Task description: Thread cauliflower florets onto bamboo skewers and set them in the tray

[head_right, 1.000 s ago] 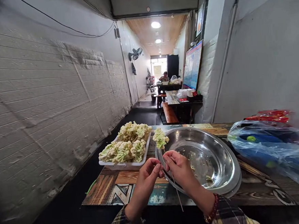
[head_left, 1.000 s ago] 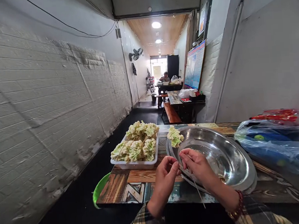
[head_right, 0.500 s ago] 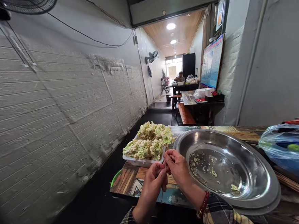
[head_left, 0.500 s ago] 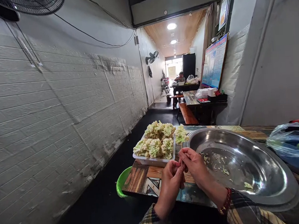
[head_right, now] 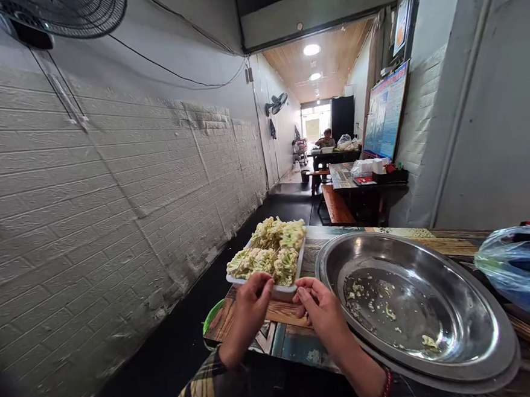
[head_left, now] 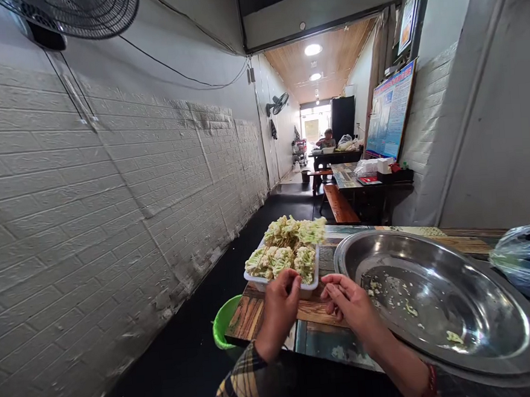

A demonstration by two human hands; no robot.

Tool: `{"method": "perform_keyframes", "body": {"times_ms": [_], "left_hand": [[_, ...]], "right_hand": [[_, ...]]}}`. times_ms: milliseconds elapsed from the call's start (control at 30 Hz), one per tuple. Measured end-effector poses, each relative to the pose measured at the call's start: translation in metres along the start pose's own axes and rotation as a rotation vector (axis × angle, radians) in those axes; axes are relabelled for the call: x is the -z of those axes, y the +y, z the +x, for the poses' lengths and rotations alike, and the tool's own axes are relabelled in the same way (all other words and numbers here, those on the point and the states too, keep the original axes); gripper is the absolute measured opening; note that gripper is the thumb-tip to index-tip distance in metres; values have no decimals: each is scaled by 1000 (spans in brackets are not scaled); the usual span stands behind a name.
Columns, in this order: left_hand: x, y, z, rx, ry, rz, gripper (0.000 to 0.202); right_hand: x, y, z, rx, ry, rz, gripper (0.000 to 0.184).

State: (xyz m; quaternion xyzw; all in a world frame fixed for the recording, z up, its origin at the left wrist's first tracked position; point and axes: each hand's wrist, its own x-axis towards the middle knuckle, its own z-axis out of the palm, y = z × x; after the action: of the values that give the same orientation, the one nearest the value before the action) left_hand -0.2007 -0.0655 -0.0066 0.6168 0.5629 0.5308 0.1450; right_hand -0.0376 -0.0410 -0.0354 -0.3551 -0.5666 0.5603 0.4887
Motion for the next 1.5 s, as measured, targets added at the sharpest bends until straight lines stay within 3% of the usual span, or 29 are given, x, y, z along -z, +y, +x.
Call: {"method": "perform_keyframes", "body": {"times_ms": [200,433,600,967,1100,1200,1333,1500], "left_hand": [[36,-32,54,-26,18,414,20],[33,-51,100,4,-67,796,23],[27,-57,112,20,-123,847,21],[31,-48,108,-62,-150,893,28],[31,-47,128,-200,-155,823,34],[25,-46,150,-263,-229,819,51],[7,-47,174,-171,-321,875,71],[-17,-56,193,-120,-329,885,72]], "right_hand": [[18,26,-40,-64,-28,-107,49],[25,42,-58,-124,-26,-123,54],[28,46,-60,-125,-33,-152,57],[27,42,-69,-114,18,-162,55],[33,44,-68,-144,-10,-150,55],[35,46,-69,-166,-32,-151,55],[36,51,-71,-153,0,-140,54],[43,55,-72,-192,17,-81,54]]}}
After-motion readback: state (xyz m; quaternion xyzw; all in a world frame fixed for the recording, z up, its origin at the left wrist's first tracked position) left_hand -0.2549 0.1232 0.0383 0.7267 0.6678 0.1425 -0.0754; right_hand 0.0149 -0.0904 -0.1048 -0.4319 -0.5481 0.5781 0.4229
